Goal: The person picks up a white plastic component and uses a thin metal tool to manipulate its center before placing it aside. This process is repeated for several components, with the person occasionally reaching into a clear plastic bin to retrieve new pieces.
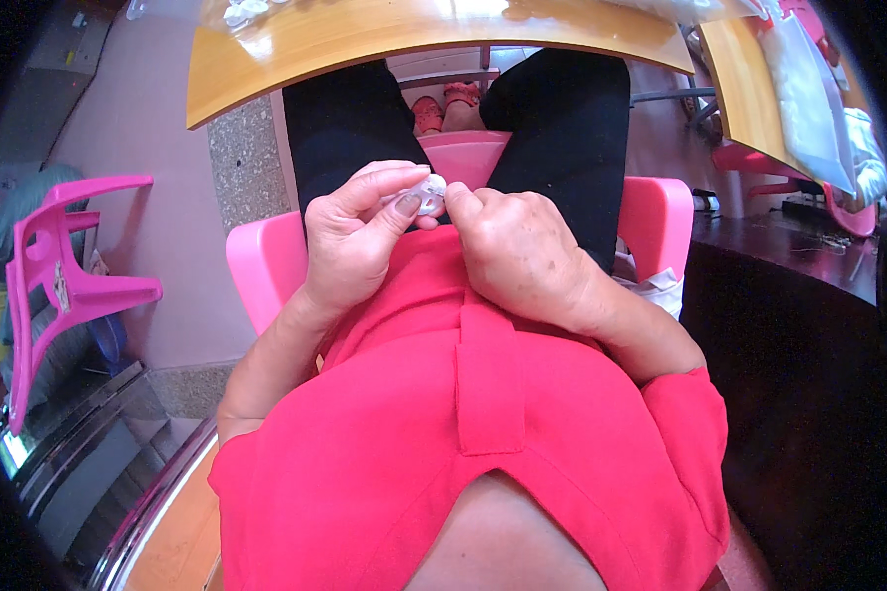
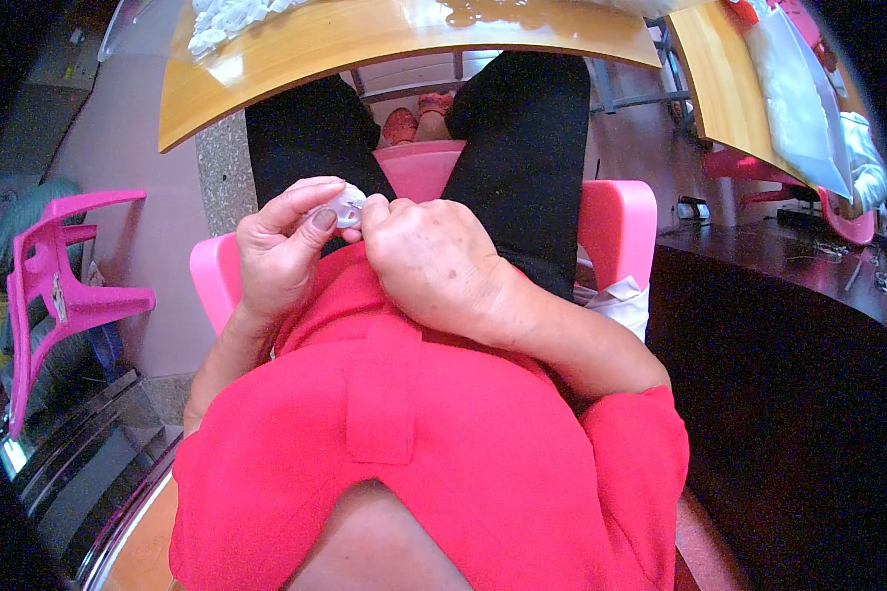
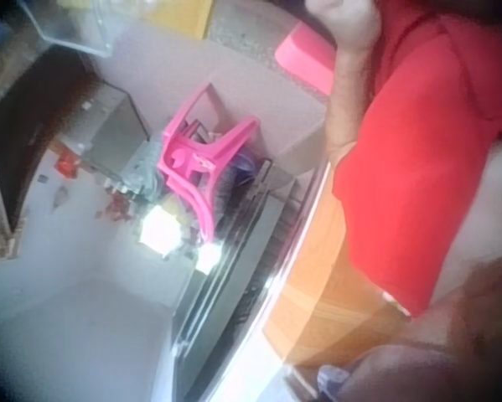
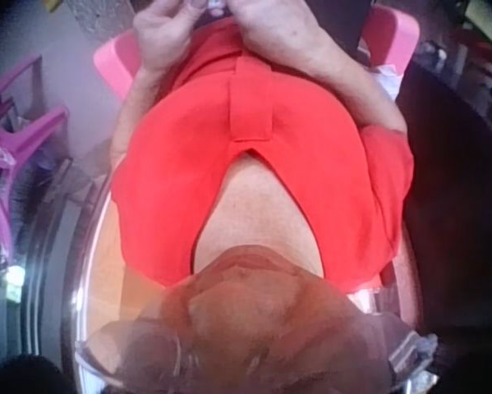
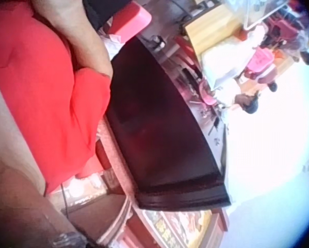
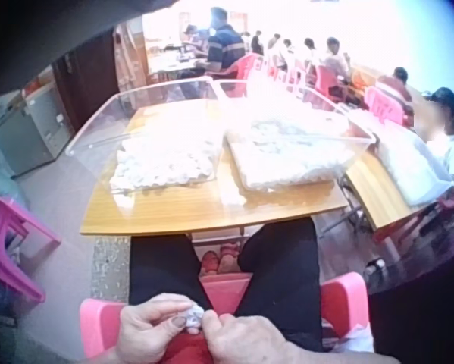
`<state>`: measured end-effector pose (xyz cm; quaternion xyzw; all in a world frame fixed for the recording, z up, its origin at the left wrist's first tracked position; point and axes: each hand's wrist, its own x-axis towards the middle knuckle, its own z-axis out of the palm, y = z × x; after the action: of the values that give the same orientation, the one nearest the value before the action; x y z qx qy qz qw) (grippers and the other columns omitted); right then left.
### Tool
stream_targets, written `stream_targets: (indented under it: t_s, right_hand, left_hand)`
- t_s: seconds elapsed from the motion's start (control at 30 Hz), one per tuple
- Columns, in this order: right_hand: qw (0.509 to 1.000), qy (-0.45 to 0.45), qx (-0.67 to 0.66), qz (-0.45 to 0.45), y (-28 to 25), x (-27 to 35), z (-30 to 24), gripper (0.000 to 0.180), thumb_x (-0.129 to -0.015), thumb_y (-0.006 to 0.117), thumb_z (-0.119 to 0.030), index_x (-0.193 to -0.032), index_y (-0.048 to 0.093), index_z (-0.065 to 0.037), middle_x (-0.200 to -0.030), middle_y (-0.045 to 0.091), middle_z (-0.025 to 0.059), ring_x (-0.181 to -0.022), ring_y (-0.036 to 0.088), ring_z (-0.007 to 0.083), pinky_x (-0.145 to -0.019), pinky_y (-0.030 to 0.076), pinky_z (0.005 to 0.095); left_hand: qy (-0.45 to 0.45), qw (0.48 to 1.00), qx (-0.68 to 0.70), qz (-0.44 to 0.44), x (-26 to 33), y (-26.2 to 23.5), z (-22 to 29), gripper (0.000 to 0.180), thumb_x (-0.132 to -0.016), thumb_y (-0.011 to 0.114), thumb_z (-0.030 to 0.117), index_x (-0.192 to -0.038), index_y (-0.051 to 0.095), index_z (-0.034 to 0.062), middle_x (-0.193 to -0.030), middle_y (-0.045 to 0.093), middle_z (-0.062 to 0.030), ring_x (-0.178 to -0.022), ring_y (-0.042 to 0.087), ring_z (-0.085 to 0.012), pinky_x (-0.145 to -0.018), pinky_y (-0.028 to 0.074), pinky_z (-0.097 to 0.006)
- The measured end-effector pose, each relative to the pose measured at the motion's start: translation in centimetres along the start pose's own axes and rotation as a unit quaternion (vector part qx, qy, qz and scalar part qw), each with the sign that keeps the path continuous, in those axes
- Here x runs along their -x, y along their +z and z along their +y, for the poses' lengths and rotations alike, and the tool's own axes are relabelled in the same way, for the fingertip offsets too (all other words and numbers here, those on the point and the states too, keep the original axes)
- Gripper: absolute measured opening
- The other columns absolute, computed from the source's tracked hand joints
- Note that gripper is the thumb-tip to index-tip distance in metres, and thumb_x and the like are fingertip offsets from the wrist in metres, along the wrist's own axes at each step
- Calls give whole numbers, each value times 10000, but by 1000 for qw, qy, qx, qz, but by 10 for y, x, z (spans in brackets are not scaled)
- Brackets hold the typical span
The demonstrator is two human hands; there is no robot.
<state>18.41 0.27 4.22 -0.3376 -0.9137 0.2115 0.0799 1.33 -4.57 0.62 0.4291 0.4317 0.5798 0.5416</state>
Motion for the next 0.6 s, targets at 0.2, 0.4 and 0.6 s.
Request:
stream_targets:
  t_s: [0.2, 0.4, 0.6]
  right_hand:
    - [989, -11, -109, -101, -17, -7, 17, 113, -763, 526, 25, -855, 583, 57, -691, 611, 246, -673, 642, 367, -610, 520, 411]
    - [980, 26, -187, -61, -15, -8, 17, 103, -795, 515, 25, -863, 584, 60, -685, 593, 249, -677, 636, 377, -590, 498, 412]
    - [981, 31, -193, -8, -14, -3, 13, 85, -807, 520, 16, -856, 573, 60, -675, 582, 249, -664, 625, 393, -576, 496, 417]
  left_hand:
    - [7, 998, -28, -60, -2, -6, -2, 182, -874, 568, -50, -1045, 631, -45, -1062, 581, -129, -862, 628, -173, -752, 551, -266]
    - [-94, 991, 91, -34, -11, -13, -4, 234, -916, 535, 24, -1132, 577, -52, -949, 652, -157, -811, 651, -205, -705, 545, -290]
    - [-123, 979, 160, -16, -10, -15, 3, 267, -935, 506, 62, -1172, 548, -54, -959, 651, -171, -817, 661, -239, -699, 541, -308]
